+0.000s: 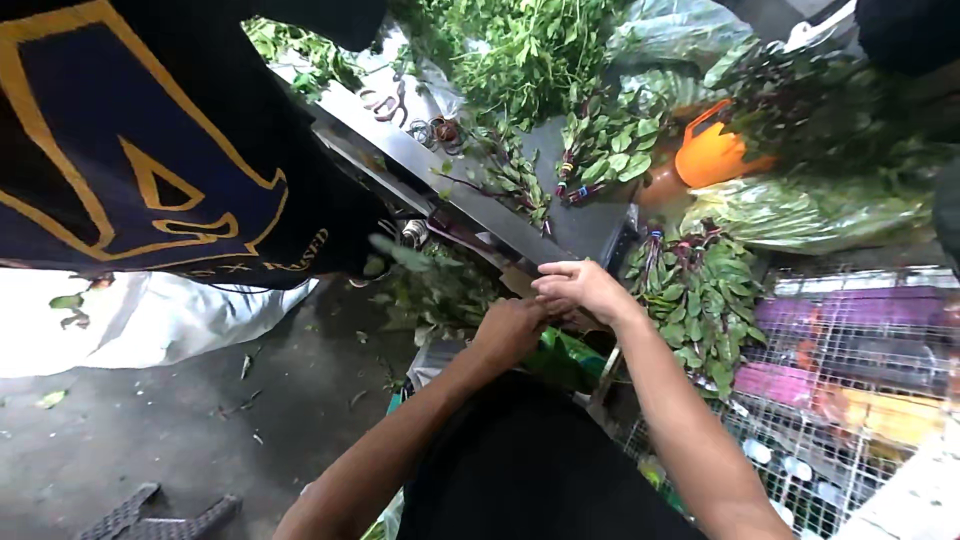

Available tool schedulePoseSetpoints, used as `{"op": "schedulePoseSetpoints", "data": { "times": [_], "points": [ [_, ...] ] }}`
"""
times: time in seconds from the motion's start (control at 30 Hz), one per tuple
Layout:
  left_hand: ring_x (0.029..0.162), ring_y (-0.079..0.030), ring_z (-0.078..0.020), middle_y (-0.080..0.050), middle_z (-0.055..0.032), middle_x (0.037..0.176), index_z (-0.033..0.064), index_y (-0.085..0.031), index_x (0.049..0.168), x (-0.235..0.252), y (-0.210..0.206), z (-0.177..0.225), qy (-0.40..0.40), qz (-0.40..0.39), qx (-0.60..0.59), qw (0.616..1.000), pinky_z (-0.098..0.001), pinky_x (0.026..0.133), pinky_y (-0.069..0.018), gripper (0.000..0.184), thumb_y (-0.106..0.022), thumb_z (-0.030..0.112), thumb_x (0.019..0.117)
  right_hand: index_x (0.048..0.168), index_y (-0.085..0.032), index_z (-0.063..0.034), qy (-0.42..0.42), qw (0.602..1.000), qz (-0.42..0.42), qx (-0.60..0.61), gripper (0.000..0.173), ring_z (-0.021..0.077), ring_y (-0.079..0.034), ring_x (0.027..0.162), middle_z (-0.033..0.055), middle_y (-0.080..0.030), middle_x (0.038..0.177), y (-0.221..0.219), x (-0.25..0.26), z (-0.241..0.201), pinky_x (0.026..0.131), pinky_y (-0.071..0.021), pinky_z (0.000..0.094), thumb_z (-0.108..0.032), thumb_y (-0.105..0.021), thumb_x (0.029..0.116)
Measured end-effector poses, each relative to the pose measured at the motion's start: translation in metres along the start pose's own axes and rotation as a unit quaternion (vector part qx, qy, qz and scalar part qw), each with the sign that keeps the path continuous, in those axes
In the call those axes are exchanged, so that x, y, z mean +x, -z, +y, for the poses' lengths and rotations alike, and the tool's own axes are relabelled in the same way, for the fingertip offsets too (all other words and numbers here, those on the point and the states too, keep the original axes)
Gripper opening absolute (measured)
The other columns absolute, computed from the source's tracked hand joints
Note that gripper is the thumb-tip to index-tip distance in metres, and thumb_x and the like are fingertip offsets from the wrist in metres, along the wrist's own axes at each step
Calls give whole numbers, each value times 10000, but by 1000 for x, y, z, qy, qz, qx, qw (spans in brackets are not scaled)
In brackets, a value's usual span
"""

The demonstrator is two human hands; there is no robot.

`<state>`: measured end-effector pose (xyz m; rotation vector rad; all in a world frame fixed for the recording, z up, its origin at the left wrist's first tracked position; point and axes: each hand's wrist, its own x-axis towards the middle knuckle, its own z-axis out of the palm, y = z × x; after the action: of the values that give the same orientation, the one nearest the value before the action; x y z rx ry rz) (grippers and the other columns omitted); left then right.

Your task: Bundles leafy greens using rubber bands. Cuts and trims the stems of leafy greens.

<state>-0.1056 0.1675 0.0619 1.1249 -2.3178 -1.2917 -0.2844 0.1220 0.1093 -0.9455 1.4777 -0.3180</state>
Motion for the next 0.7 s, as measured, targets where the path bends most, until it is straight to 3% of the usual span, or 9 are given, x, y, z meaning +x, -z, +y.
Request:
{"op": "schedulePoseSetpoints", "data": {
  "times": [0.07, 0.13, 0.2, 0.27, 0.33, 0.43, 0.53, 0.63, 0.7],
  "points": [
    [1035, -697, -327, -723, -172, 1100, 19, -708, 1164, -1, 1, 2, -74, 48, -39, 995, -536, 928, -529, 245, -580, 163, 1014, 1290, -606, 40, 11, 990, -20, 137, 299, 181, -742, 838, 135, -749, 1040, 6, 15, 19, 720, -613, 303, -140, -490, 1082],
    [980, -697, -217, -720, -143, 1040, -10, -704, 1145, 2, 15, -2, -70, 79, -133, 985, -412, 924, -561, 260, -588, 192, 1028, 1284, -586, -16, 80, 956, -8, 282, 392, 145, -726, 879, 85, -744, 1051, -1, 23, 45, 764, -600, 289, -291, -358, 1120],
    [933, -676, -134, -711, -118, 1018, -11, -692, 1150, 3, 32, -8, -5, 72, -214, 974, -332, 892, -556, 291, -581, 234, 1041, 1346, -560, -22, 197, 915, -1, 353, 435, 167, -712, 1012, 89, -720, 1179, -13, 18, 62, 907, -592, 335, -339, -555, 1047],
    [890, -656, -92, -701, -80, 974, 6, -700, 1107, 3, 43, -16, 46, 28, -248, 967, -309, 866, -547, 282, -599, 259, 1035, 1448, -496, 57, 298, 924, 10, 241, 580, 218, -667, 1163, 160, -653, 1332, -19, 3, 57, 1030, -545, 378, -211, -678, 966],
    [854, -641, -85, -695, -58, 929, 17, -710, 1042, 2, 44, -24, 56, -56, -240, 967, -320, 839, -538, 265, -612, 262, 1023, 1487, -498, 9, 322, 946, 18, 15, 612, 168, -665, 1176, 134, -664, 1335, -17, -13, 40, 1032, -545, 321, -178, -699, 940],
    [836, -637, -153, -689, -89, 906, 9, -718, 1008, 4, 42, -23, 54, -141, -175, 973, -408, 811, -526, 256, -634, 251, 1009, 1122, -746, -27, 320, 940, -2, -121, 246, 93, -691, 977, 72, -729, 1095, -13, -13, 35, 865, -591, 260, -148, -738, 908],
    [866, -646, -222, -686, -139, 922, -14, -699, 1023, 0, 40, -24, 21, -153, -133, 979, -457, 828, -520, 289, -621, 263, 1020, 924, -742, -26, 291, 952, 13, -93, 159, 69, -674, 883, 32, -721, 954, -6, -4, 40, 809, -577, 272, -151, -645, 941],
    [950, -665, -239, -688, -167, 1004, -24, -664, 1122, -15, 42, -28, 7, -87, -159, 983, -461, 896, -525, 315, -549, 262, 1057, 1103, -694, 30, 209, 952, 208, -79, 226, 226, -724, 903, 154, -714, 1045, 29, 20, 46, 830, -624, 422, -157, -609, 1008],
    [1058, -663, -171, -697, -133, 1127, 0, -650, 1228, -25, 43, -35, 9, -29, -206, 978, -393, 979, -523, 355, -498, 285, 1079, 1215, -698, -35, 116, 913, 355, -165, 290, 326, -654, 1093, 216, -636, 1231, 63, 51, 59, 943, -557, 488, -210, -650, 989]
  ]
}}
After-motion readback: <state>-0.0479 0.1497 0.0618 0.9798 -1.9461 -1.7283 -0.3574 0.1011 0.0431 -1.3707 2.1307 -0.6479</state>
